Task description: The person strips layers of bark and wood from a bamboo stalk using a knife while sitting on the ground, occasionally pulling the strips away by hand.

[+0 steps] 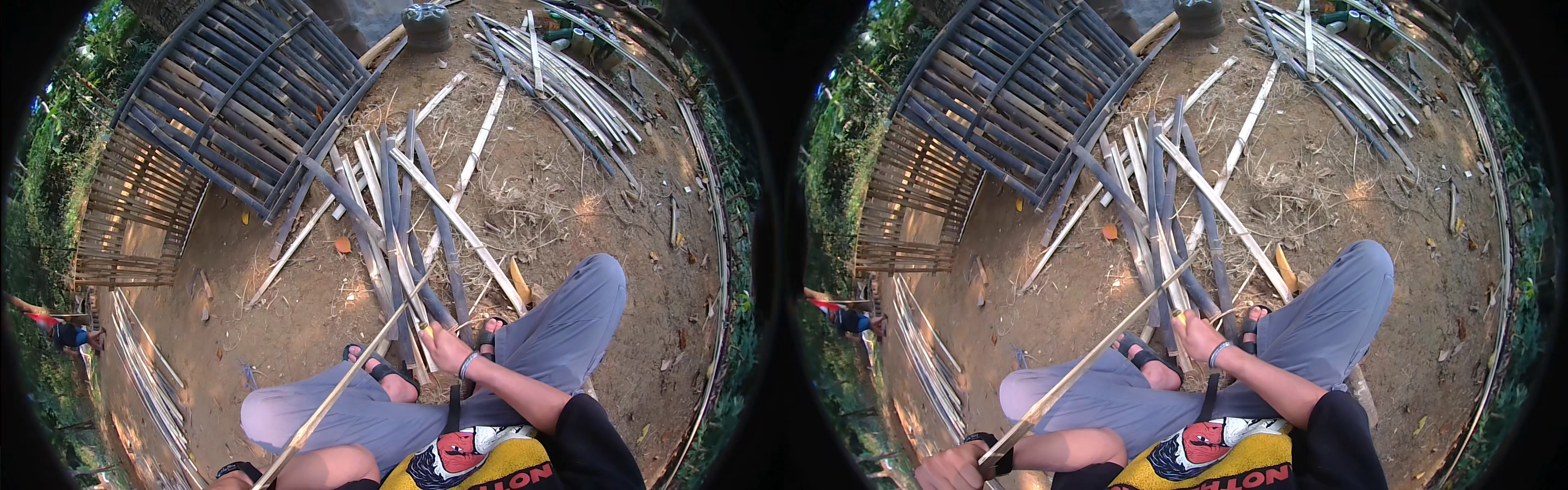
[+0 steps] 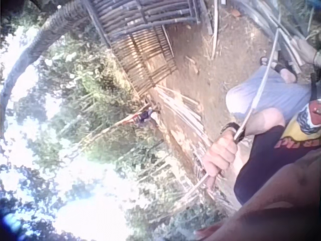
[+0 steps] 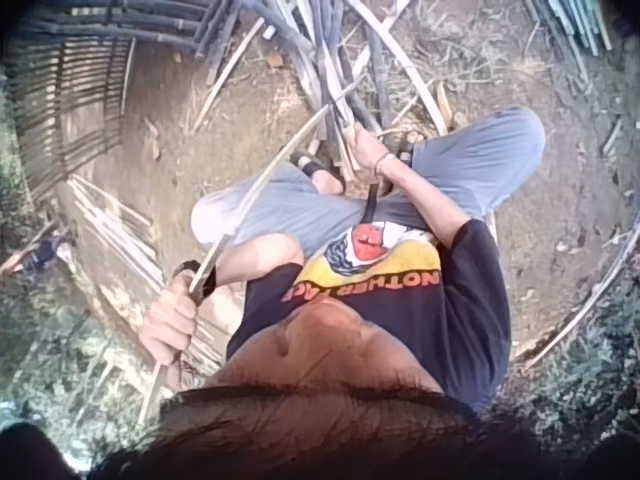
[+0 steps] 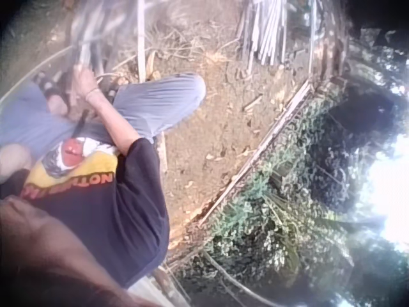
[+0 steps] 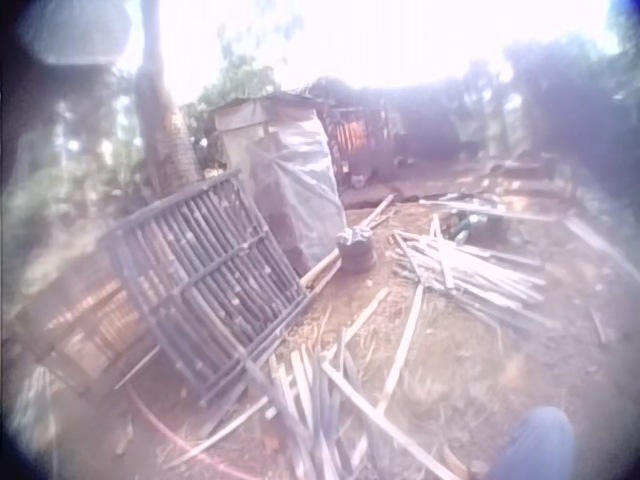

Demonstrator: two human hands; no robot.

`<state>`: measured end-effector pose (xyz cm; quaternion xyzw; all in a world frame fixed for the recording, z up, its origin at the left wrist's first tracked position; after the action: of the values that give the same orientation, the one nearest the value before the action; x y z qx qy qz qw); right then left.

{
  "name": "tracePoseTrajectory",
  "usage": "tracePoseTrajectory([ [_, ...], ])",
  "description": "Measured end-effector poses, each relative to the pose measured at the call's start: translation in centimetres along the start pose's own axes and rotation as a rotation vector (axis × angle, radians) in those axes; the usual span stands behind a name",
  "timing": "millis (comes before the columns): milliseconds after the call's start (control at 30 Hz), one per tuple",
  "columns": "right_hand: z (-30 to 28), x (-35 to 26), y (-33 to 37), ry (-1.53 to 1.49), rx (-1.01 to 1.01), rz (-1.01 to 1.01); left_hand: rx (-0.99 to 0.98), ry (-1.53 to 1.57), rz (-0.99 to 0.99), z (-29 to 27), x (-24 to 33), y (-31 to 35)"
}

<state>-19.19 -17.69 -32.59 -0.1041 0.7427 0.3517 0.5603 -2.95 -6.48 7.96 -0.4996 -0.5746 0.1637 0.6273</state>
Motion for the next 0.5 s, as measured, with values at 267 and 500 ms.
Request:
tracePoseTrajectory([
  [267,0.9,-2.1,-0.7,0.1,0.004,0.017,0.209,-0.068,0.047,-0.7,1.1,1.7],
  [500,2.0,-0.8,-2.7,0.109,-0.05,0.039,0.364,-0.152,0.048,-2.4,1.7,3.2],
])
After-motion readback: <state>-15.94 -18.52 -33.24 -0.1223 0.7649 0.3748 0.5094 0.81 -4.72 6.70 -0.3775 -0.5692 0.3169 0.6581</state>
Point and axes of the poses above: each hand's wrist, its own y-axis away from the middle knuckle, its own z-axis out of the palm, x = y × z, the point moved 4 cm from there along -y, towards the middle knuckle, and after that the axes turned 14 degrees about -y, right-handed, at the moved point
